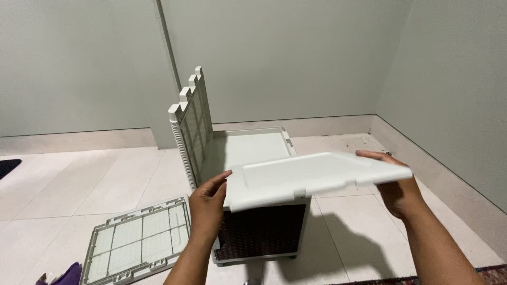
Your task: The person assembles a modular plastic storage cabinet by hand. They attach side panels, a back panel, a top lid, and a front door to a base unit, snapping each piece into place to form a complete cabinet.
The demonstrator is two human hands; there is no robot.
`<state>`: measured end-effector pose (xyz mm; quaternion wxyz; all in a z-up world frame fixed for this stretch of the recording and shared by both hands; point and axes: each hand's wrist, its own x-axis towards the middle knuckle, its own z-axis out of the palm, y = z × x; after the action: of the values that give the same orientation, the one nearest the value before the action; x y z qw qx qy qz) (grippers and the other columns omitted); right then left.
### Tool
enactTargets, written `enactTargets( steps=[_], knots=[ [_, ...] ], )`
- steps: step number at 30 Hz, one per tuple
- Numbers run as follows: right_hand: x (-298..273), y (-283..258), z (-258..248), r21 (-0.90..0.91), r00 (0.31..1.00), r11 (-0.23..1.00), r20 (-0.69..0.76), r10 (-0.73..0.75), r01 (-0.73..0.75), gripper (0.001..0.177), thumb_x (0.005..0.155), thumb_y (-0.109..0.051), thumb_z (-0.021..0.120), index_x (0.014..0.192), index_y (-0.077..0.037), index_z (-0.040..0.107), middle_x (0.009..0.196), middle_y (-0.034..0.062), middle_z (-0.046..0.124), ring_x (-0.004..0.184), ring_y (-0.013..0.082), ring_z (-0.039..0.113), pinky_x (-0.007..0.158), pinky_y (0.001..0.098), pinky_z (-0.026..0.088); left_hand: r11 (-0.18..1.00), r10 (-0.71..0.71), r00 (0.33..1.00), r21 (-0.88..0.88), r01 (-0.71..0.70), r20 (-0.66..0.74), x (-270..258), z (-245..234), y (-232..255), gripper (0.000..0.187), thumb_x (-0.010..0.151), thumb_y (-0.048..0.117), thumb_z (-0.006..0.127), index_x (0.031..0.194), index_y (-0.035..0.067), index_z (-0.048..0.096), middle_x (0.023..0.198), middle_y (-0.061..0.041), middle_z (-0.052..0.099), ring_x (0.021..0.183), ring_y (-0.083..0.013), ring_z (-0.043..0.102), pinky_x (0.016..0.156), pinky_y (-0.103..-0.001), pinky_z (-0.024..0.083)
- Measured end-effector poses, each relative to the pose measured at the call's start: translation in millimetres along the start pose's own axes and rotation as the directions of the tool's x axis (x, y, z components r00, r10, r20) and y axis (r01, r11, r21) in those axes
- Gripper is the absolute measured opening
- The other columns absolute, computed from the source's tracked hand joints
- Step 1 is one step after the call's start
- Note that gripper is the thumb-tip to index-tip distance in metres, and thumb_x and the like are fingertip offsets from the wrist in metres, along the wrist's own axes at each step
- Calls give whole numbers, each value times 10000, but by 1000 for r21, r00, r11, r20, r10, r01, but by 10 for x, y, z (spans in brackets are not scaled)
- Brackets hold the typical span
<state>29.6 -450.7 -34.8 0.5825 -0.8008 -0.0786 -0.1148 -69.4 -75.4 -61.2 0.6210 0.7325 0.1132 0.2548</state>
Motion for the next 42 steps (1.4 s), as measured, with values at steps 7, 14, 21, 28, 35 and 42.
enactTargets(
  steps=[7, 14, 21, 28, 35, 42],
  knots=[
    [48, 243, 78, 438, 951, 845, 184, 249, -306, 460, 1007, -183, 527, 1431, -24, 610, 1242, 329, 686, 1032, 320, 715, 803, 434, 600, 946, -225, 969, -213, 243, 105, 81, 8, -42, 372, 941, 49, 624, 1298, 121, 697, 1228, -122, 762, 1134, -207, 731, 961, -329, 617],
    [61, 421, 292, 500, 955, 813, 169, 244, -297, 688, 845, -46, 669, 1497, -93, 455, 1250, 262, 708, 1124, 249, 699, 930, 360, 596, 740, -307, 929, -562, 370, 206, 93, 22, -204, 532, 946, -44, 494, 1467, 57, 478, 1401, -196, 645, 1201, -239, 685, 951, -334, 579],
    [68, 518, 360, 523, 960, 805, 174, 220, -279, 711, 834, -71, 685, 1507, -72, 458, 1233, 212, 719, 1133, 229, 685, 978, 370, 564, 735, -343, 922, -558, 384, 182, 123, 32, -267, 534, 949, 33, 539, 1476, 59, 458, 1396, -180, 647, 1212, -224, 671, 945, -328, 558],
    [88, 285, 364, 526, 969, 814, 149, 199, -248, 670, 873, -39, 637, 1516, -50, 449, 1173, 251, 725, 1068, 263, 710, 883, 377, 594, 729, -305, 920, -562, 391, 244, 139, 82, -267, 623, 891, 189, 648, 1481, 74, 486, 1280, -163, 697, 1136, -228, 700, 952, -384, 584],
    [198, -287, 242, 248, 966, 936, 128, 225, -251, 629, 903, -97, 599, 1517, -128, 469, 1253, 239, 710, 1135, 281, 701, 970, 407, 586, 642, -320, 867, -585, 495, 383, 49, 233, -444, 548, 879, 127, 689, 1384, 14, 509, 1235, -224, 702, 1147, -272, 698, 989, -414, 606],
    [-45, -342, 212, 105, 954, 991, -276, 112, -86, 577, 1047, -416, 452, 1533, -105, 448, 1445, 140, 596, 1357, 279, 534, 1150, 493, 408, 435, -361, 880, -779, 451, 309, -7, 528, -545, 541, 896, 83, 629, 1407, -10, 475, 1282, -243, 678, 1194, -290, 664, 1012, -398, 530]
  ],
)
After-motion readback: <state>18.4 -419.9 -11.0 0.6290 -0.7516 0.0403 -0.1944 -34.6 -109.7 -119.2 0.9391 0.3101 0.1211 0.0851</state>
